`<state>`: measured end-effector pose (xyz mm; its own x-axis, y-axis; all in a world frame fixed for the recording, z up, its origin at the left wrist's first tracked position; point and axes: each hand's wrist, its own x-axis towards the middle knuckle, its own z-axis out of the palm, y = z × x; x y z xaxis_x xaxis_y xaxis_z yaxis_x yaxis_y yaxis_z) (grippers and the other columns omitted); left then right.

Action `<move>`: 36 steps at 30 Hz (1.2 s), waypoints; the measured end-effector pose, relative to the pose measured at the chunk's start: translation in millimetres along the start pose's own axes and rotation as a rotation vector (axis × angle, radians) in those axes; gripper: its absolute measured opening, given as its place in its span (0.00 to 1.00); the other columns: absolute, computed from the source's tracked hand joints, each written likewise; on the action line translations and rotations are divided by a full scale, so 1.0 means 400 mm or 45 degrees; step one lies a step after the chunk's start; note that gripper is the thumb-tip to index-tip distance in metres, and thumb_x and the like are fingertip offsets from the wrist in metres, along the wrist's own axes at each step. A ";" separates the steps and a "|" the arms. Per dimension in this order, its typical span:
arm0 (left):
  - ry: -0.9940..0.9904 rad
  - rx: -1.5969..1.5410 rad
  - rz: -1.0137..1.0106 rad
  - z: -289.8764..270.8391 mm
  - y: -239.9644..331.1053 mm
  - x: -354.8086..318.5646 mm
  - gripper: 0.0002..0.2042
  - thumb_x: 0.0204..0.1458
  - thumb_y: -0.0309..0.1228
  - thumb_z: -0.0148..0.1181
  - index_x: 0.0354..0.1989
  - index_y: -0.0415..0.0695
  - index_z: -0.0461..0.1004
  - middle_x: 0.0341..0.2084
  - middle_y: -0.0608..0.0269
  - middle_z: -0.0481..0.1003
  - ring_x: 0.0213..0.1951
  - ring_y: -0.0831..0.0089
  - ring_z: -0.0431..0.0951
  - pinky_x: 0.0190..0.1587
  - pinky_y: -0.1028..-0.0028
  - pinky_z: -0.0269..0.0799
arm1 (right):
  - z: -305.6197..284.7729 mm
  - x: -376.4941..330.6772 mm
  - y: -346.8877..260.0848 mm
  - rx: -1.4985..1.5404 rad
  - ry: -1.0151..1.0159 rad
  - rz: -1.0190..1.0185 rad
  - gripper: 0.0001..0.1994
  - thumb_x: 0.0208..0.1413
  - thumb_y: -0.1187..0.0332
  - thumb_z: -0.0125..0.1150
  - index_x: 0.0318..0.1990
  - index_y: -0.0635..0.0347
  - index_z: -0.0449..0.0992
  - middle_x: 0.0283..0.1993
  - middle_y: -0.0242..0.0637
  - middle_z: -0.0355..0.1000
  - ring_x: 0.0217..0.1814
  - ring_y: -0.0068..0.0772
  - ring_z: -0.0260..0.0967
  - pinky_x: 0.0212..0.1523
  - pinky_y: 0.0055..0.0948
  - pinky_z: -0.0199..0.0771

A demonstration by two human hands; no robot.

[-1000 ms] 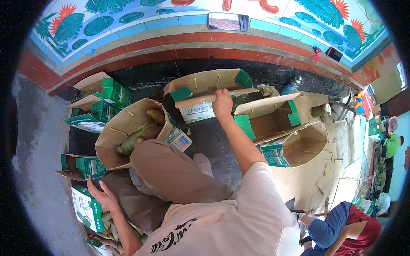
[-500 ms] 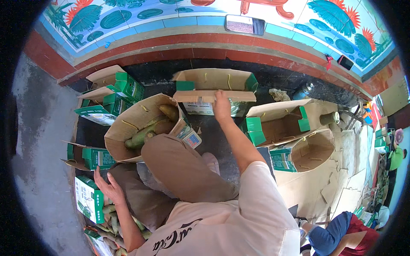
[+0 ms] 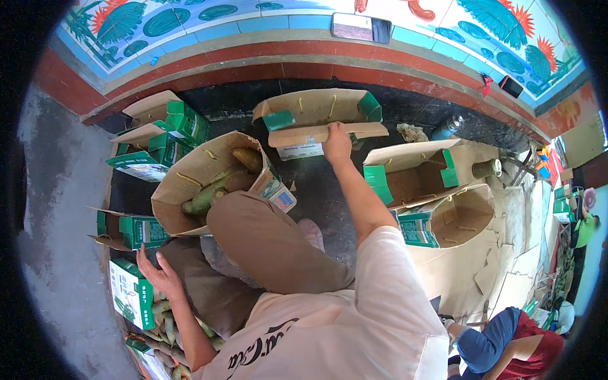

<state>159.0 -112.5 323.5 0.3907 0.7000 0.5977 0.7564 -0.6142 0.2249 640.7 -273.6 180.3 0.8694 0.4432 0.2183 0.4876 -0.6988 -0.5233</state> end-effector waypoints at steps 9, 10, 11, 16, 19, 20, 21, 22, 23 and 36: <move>0.012 -0.017 0.016 0.002 0.008 0.003 0.20 0.59 0.34 0.47 0.55 0.34 0.64 0.53 0.45 0.65 0.56 0.50 0.62 0.58 0.58 0.56 | -0.244 -0.129 0.028 -0.085 0.150 -0.370 0.25 0.47 0.72 0.60 0.55 0.59 0.63 0.60 0.48 0.59 0.54 0.53 0.64 0.52 0.41 0.68; 0.012 -0.021 0.015 0.003 0.009 0.003 0.20 0.59 0.34 0.47 0.55 0.34 0.64 0.53 0.45 0.65 0.56 0.50 0.62 0.58 0.58 0.56 | -0.275 -0.148 0.043 -0.059 0.187 -0.315 0.21 0.48 0.73 0.58 0.52 0.60 0.66 0.57 0.48 0.62 0.54 0.52 0.64 0.53 0.41 0.67; 0.006 -0.012 0.022 0.003 0.007 0.000 0.20 0.59 0.34 0.47 0.55 0.34 0.64 0.53 0.44 0.65 0.56 0.50 0.62 0.58 0.58 0.56 | -0.301 -0.165 0.056 -0.055 0.201 -0.343 0.19 0.48 0.73 0.58 0.50 0.60 0.67 0.55 0.48 0.64 0.53 0.51 0.65 0.53 0.41 0.67; -0.002 -0.007 0.013 0.000 0.013 -0.003 0.19 0.57 0.32 0.49 0.54 0.32 0.63 0.52 0.47 0.66 0.57 0.48 0.61 0.59 0.55 0.55 | -0.415 -0.213 0.166 -0.241 0.432 -0.267 0.17 0.48 0.71 0.59 0.47 0.58 0.70 0.53 0.44 0.66 0.55 0.47 0.63 0.56 0.40 0.63; -0.005 -0.016 -0.003 -0.002 0.016 -0.002 0.19 0.57 0.32 0.49 0.54 0.32 0.63 0.52 0.46 0.66 0.57 0.48 0.61 0.59 0.56 0.55 | -0.433 -0.228 0.291 -0.461 0.545 -0.044 0.23 0.46 0.68 0.62 0.53 0.57 0.67 0.56 0.46 0.64 0.59 0.48 0.59 0.60 0.42 0.57; -0.009 -0.022 0.002 0.001 0.012 -0.003 0.20 0.58 0.33 0.49 0.55 0.34 0.63 0.52 0.44 0.65 0.56 0.48 0.61 0.58 0.56 0.55 | -0.436 -0.239 0.328 -0.536 0.574 0.041 0.26 0.45 0.67 0.63 0.55 0.57 0.65 0.57 0.47 0.63 0.60 0.49 0.57 0.61 0.43 0.56; -0.013 -0.028 0.011 0.004 0.013 -0.004 0.20 0.58 0.34 0.49 0.55 0.35 0.64 0.53 0.42 0.64 0.56 0.48 0.61 0.58 0.57 0.55 | -0.425 -0.250 0.374 -0.542 0.569 0.300 0.32 0.43 0.64 0.66 0.58 0.56 0.62 0.59 0.49 0.61 0.62 0.50 0.55 0.62 0.44 0.54; -0.010 -0.027 0.007 0.006 0.012 -0.005 0.20 0.58 0.34 0.49 0.55 0.35 0.64 0.53 0.42 0.64 0.56 0.48 0.61 0.58 0.57 0.55 | -0.424 -0.260 0.379 -0.472 0.536 0.521 0.35 0.41 0.63 0.67 0.60 0.54 0.60 0.61 0.49 0.58 0.63 0.51 0.53 0.63 0.44 0.53; -0.009 -0.026 0.001 0.004 0.011 -0.008 0.20 0.58 0.34 0.49 0.55 0.35 0.64 0.53 0.42 0.64 0.56 0.48 0.61 0.58 0.57 0.55 | -0.428 -0.275 0.364 -0.515 0.545 0.450 0.36 0.41 0.63 0.67 0.60 0.54 0.59 0.62 0.49 0.57 0.64 0.51 0.52 0.63 0.44 0.52; -0.004 -0.018 0.053 0.012 0.031 0.007 0.19 0.56 0.31 0.51 0.54 0.33 0.64 0.51 0.48 0.67 0.56 0.49 0.62 0.58 0.56 0.56 | -0.439 -0.395 0.372 0.015 0.743 0.665 0.42 0.40 0.72 0.67 0.65 0.59 0.50 0.62 0.59 0.50 0.65 0.59 0.48 0.66 0.44 0.49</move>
<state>172.0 -116.4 324.2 0.4236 0.6748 0.6044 0.7319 -0.6481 0.2105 589.8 -546.3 212.5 0.8886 -0.3106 0.3376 0.0060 -0.7280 -0.6856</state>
